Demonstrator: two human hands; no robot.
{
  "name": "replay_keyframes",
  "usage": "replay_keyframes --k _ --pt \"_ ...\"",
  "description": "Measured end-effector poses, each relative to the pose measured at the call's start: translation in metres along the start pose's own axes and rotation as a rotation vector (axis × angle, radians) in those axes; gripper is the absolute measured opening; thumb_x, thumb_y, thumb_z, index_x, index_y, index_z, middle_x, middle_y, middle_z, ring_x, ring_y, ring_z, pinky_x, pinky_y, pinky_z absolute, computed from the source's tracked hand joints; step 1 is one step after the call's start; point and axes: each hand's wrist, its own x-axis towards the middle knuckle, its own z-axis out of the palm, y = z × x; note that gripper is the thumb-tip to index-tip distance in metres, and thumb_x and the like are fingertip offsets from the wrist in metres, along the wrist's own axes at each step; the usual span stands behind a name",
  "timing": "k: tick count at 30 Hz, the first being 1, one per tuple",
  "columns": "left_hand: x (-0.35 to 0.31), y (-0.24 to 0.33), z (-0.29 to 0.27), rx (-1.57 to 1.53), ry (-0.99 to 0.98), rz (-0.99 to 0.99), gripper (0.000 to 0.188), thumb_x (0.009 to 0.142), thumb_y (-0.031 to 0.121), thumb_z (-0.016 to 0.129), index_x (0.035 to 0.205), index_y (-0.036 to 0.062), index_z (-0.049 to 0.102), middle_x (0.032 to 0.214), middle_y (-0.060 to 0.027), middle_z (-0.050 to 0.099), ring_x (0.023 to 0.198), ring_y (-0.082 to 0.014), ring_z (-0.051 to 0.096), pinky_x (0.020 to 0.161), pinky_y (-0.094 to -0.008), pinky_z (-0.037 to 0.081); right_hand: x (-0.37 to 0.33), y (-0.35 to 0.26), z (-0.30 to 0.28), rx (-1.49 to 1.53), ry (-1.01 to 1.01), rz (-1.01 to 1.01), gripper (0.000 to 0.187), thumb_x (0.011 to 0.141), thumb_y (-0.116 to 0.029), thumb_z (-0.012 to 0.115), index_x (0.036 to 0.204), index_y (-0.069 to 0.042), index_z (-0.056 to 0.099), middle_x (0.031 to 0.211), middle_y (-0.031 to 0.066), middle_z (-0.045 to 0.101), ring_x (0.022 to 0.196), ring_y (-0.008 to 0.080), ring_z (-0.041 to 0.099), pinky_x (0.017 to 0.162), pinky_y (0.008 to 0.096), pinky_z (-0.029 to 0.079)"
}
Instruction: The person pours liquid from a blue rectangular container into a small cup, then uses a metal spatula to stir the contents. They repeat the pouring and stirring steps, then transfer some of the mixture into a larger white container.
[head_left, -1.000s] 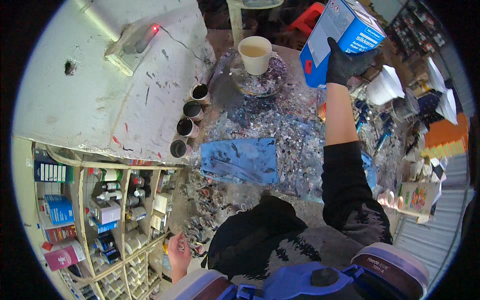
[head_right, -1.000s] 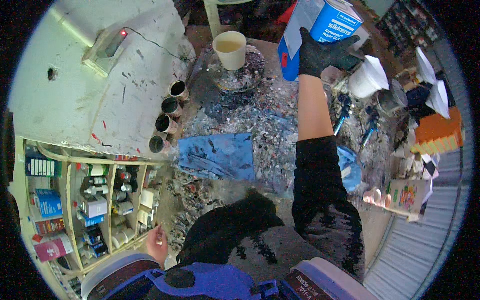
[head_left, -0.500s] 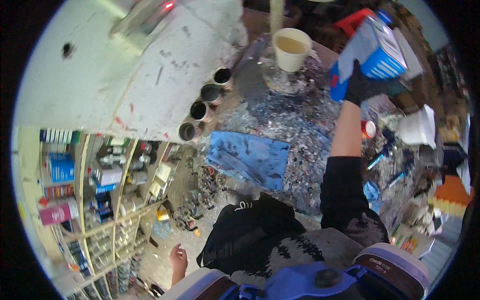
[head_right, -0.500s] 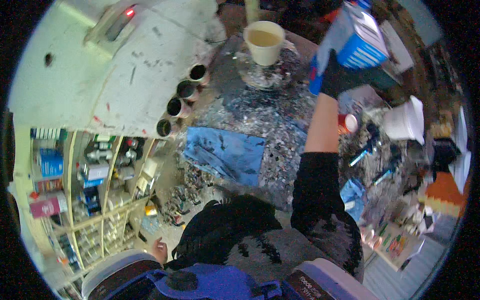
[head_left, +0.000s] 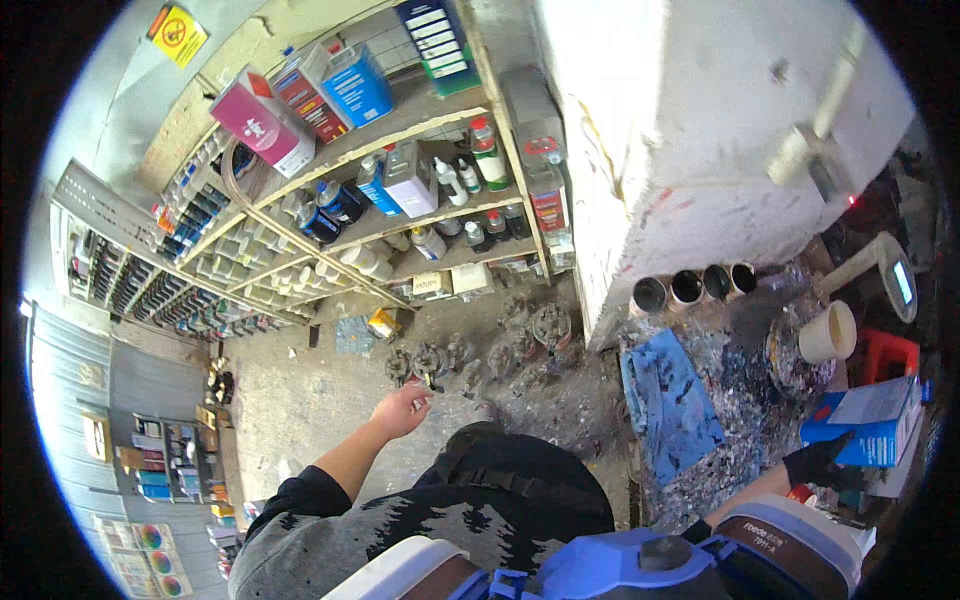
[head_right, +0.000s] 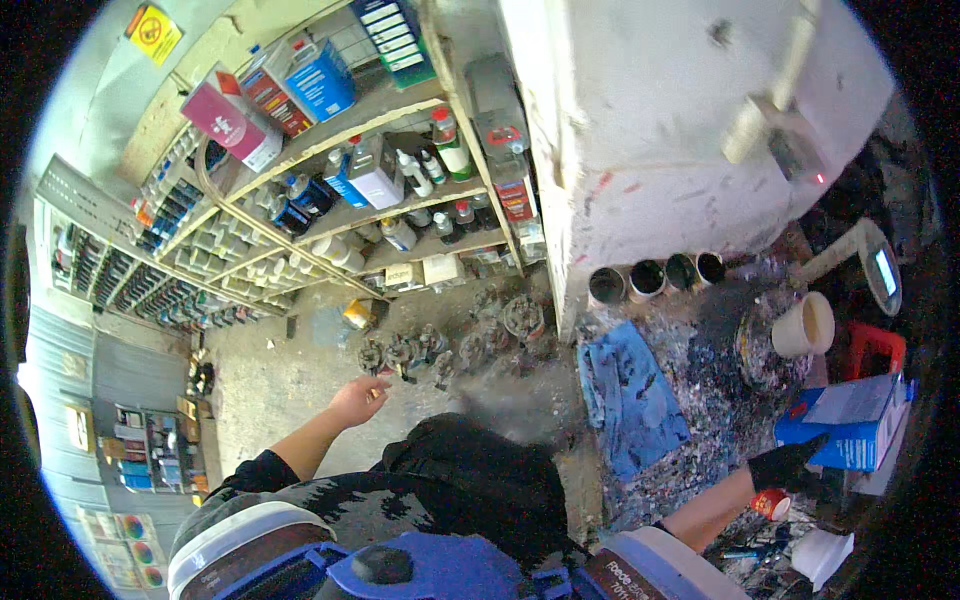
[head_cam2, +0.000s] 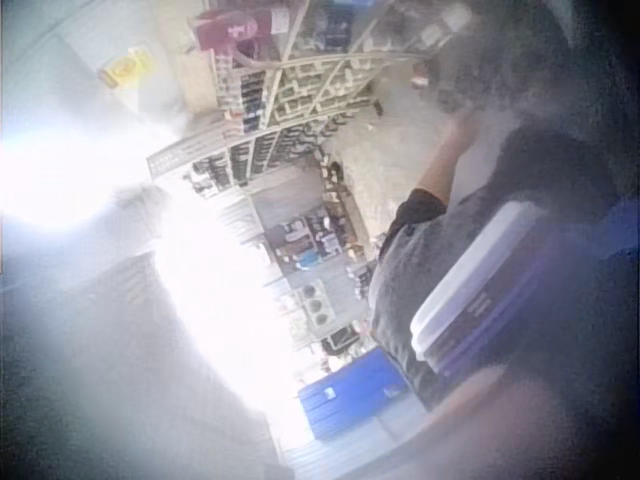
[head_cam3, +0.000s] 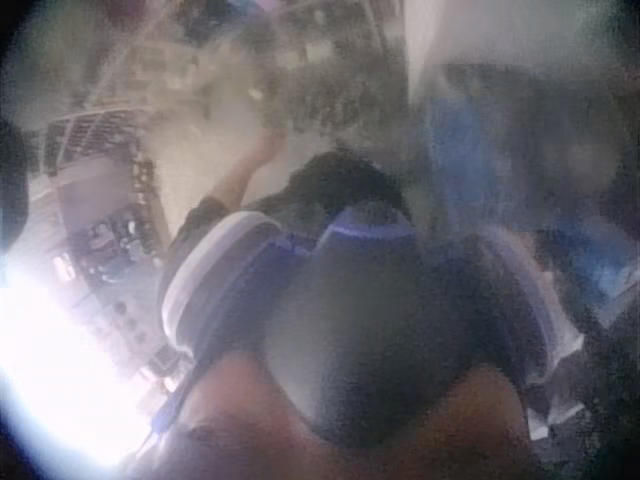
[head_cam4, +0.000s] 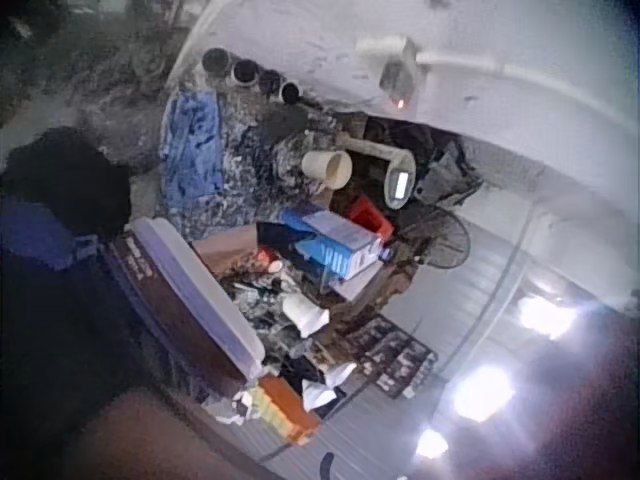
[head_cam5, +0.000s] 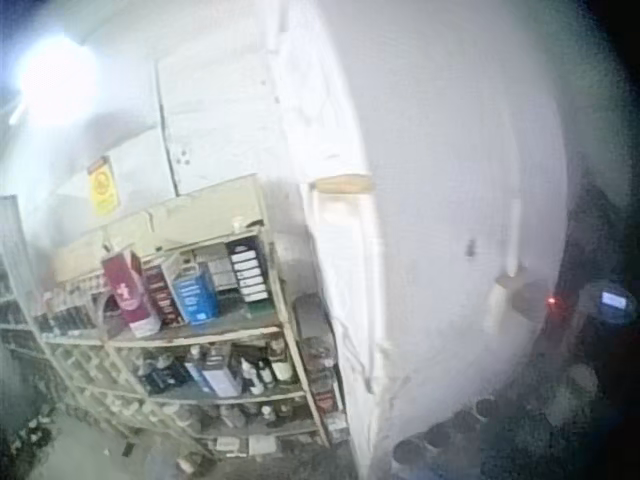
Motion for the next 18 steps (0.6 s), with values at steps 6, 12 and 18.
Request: replay_keyframes --k 6,12,18 --pt "0.008 -0.131 -0.005 0.229 -0.147 -0.149 0.041 0.089 0.05 0.075 0.095 0.0087 0.074 0.095 -0.0166 0.075 0.089 -0.0377 0.073 0.081 -0.0474 0.059 -0.017 -0.235 -0.104 0.487 -0.065 -0.062 0.048 0.09 -0.018 0.071 0.13 0.005 0.06 0.124 0.0149 0.064 0.11 0.0278 0.06 0.101 0.0405 0.048" --pt "-0.017 -0.348 -0.025 -0.018 -0.097 -0.634 0.051 0.088 0.055 0.077 0.091 0.0048 0.074 0.091 -0.0168 0.077 0.089 -0.0349 0.075 0.08 -0.0467 0.059 -0.128 -0.596 -0.18 1.233 -0.804 -0.202 0.031 0.097 -0.012 0.063 0.121 0.006 0.07 0.113 0.0125 0.071 0.099 0.0235 0.068 0.094 0.0365 0.055" --pt "-0.093 -0.491 -0.031 -0.943 0.647 -1.069 0.02 0.097 0.019 0.074 0.1 0.0009 0.066 0.072 -0.009 0.067 0.059 -0.0191 0.065 0.054 -0.0322 0.054 -0.247 -0.963 -0.163 1.487 -1.393 -0.042 0.048 0.098 -0.02 0.076 0.136 0.007 0.063 0.117 0.0155 0.072 0.111 0.0218 0.069 0.098 0.0371 0.055"
